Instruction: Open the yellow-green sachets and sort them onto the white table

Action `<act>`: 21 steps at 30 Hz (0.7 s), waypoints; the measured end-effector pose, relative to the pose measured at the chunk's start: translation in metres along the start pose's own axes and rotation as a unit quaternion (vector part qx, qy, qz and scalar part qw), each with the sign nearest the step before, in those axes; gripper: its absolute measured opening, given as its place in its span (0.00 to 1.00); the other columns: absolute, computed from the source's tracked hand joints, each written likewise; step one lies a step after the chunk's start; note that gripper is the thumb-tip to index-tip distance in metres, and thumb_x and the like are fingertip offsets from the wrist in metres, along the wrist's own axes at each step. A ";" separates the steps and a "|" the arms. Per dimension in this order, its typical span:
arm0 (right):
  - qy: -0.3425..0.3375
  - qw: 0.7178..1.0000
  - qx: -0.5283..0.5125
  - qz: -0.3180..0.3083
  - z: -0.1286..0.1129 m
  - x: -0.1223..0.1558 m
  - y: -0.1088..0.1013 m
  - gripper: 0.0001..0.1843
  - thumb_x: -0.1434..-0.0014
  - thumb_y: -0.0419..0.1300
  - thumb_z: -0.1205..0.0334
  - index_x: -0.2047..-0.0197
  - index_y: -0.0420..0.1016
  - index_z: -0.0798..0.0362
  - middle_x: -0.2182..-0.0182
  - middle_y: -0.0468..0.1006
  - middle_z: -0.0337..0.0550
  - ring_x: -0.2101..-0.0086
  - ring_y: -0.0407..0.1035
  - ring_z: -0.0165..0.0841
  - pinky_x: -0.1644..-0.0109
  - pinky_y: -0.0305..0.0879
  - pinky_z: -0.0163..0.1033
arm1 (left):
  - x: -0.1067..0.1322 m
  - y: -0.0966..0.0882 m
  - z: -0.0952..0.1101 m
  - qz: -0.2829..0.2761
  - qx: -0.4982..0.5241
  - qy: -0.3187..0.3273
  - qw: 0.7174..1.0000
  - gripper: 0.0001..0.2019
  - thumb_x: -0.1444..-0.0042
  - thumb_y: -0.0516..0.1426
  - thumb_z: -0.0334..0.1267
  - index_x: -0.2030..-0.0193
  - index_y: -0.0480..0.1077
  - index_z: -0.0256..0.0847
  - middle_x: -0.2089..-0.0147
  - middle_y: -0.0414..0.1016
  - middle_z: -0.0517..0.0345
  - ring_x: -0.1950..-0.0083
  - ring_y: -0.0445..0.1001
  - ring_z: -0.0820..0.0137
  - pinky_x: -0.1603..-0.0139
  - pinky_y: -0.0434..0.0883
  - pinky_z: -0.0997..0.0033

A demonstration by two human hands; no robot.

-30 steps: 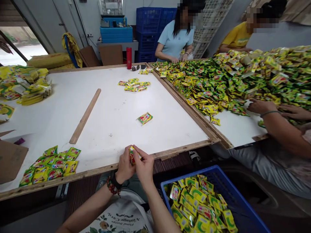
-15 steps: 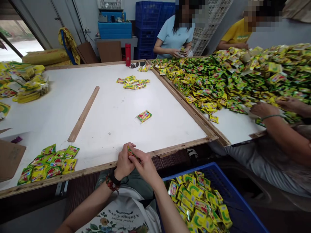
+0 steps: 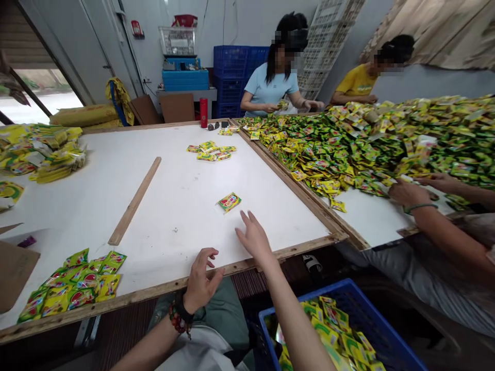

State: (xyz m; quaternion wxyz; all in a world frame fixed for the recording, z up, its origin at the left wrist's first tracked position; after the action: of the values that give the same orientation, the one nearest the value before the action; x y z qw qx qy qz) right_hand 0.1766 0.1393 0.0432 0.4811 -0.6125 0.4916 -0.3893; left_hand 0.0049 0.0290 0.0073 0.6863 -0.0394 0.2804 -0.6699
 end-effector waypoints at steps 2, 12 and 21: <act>-0.028 1.000 0.009 -0.005 -0.022 -0.060 0.006 0.35 0.41 0.53 0.70 0.31 0.53 0.56 0.31 0.49 0.56 0.32 0.44 0.47 0.34 0.51 0.54 | 0.001 0.001 -0.001 0.023 -0.015 -0.013 1.000 0.11 0.40 0.52 0.34 0.50 0.62 0.42 0.55 0.69 0.51 0.58 0.69 0.67 0.62 0.72 0.67; 0.018 0.999 0.039 0.011 -0.057 -0.084 -0.009 0.11 0.36 0.54 0.62 0.58 0.75 0.59 0.62 0.80 0.52 0.60 0.75 0.40 0.56 0.67 0.45 | 0.001 0.006 -0.004 0.112 -0.019 -0.043 0.993 0.23 0.40 0.52 0.31 0.38 0.53 0.43 0.41 0.64 0.45 0.45 0.70 0.62 0.48 0.73 0.58; 0.101 0.947 -0.246 0.179 -0.077 0.074 -0.020 0.16 0.39 0.51 0.54 0.75 0.70 0.52 0.81 0.75 0.40 0.79 0.68 0.32 0.71 0.60 0.35 | -0.014 0.008 0.019 0.115 -0.068 -0.044 0.990 0.37 0.49 0.62 0.39 0.36 0.48 0.41 0.40 0.65 0.41 0.42 0.69 0.53 0.45 0.71 0.52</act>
State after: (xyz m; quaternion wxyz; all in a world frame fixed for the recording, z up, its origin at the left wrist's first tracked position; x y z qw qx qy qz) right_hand 0.1237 0.0521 0.0809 0.3252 -0.5715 0.7194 -0.2240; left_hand 0.0212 0.0372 0.0246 0.7661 -0.0825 0.2974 -0.5638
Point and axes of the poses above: each hand's wrist, its own x-axis away from the middle knuckle, its own y-axis out of the palm, z = x × y, the point moved 2 cm from there along -x, towards the middle knuckle
